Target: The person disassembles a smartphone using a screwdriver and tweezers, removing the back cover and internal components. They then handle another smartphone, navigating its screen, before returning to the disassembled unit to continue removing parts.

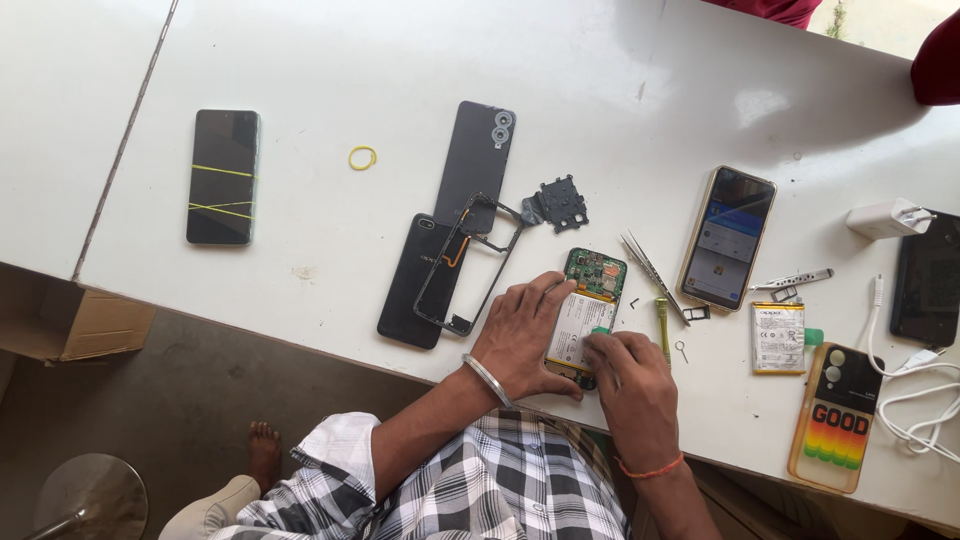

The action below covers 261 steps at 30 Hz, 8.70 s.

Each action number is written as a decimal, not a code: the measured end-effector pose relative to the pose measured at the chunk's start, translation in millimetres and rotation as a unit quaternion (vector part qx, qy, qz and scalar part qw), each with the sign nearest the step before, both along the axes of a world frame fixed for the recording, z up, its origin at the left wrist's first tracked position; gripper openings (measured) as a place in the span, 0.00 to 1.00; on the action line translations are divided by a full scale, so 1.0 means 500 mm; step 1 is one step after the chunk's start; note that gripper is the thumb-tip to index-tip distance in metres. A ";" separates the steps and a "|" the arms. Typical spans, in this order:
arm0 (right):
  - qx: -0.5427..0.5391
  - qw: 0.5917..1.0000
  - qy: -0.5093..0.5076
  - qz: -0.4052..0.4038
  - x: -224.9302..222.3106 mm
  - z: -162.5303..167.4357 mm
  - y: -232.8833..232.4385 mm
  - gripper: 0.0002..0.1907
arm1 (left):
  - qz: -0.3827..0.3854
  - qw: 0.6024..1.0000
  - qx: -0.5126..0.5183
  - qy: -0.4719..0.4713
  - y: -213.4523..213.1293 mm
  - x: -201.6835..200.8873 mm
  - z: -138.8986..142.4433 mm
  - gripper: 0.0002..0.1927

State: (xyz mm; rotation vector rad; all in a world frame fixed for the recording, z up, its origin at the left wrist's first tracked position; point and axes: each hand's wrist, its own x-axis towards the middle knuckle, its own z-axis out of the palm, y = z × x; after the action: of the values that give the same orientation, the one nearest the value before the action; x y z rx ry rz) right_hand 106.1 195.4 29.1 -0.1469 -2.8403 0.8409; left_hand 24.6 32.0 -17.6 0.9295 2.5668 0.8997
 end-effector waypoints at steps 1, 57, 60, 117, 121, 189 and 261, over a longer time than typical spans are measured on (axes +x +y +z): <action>-0.027 0.999 -0.013 -0.016 0.002 0.000 -0.002 0.17 | -0.001 1.000 0.002 0.001 0.000 -0.001 0.001 0.72; 0.069 0.984 -0.150 -0.062 -0.051 -0.031 0.019 0.24 | -0.002 0.999 -0.052 -0.005 0.014 -0.011 -0.012 0.76; 0.033 0.985 -0.161 -0.061 -0.045 -0.034 0.037 0.20 | -0.001 0.998 -0.057 -0.004 0.016 -0.013 -0.012 0.76; 0.047 0.964 -0.263 0.015 -0.078 -0.016 0.070 0.19 | -0.033 0.997 -0.056 0.041 0.054 -0.019 0.032 0.77; 0.040 0.963 -0.266 0.010 -0.075 -0.016 0.071 0.18 | -0.026 0.995 -0.021 0.094 0.054 -0.006 0.005 0.77; -0.506 0.858 -0.032 -0.082 0.030 0.047 0.029 0.21 | -0.056 0.338 0.581 -0.739 -0.031 0.020 0.079 0.61; -0.655 0.738 0.100 -0.128 -0.040 0.034 -0.055 0.50 | -0.011 0.956 0.290 0.046 0.072 0.064 0.111 0.14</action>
State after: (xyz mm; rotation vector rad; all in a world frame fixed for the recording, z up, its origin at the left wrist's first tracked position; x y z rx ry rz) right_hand 86.3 167.7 46.3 -0.5363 -1.4370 2.3569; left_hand 56.6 67.7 38.2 1.1618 2.3879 1.6888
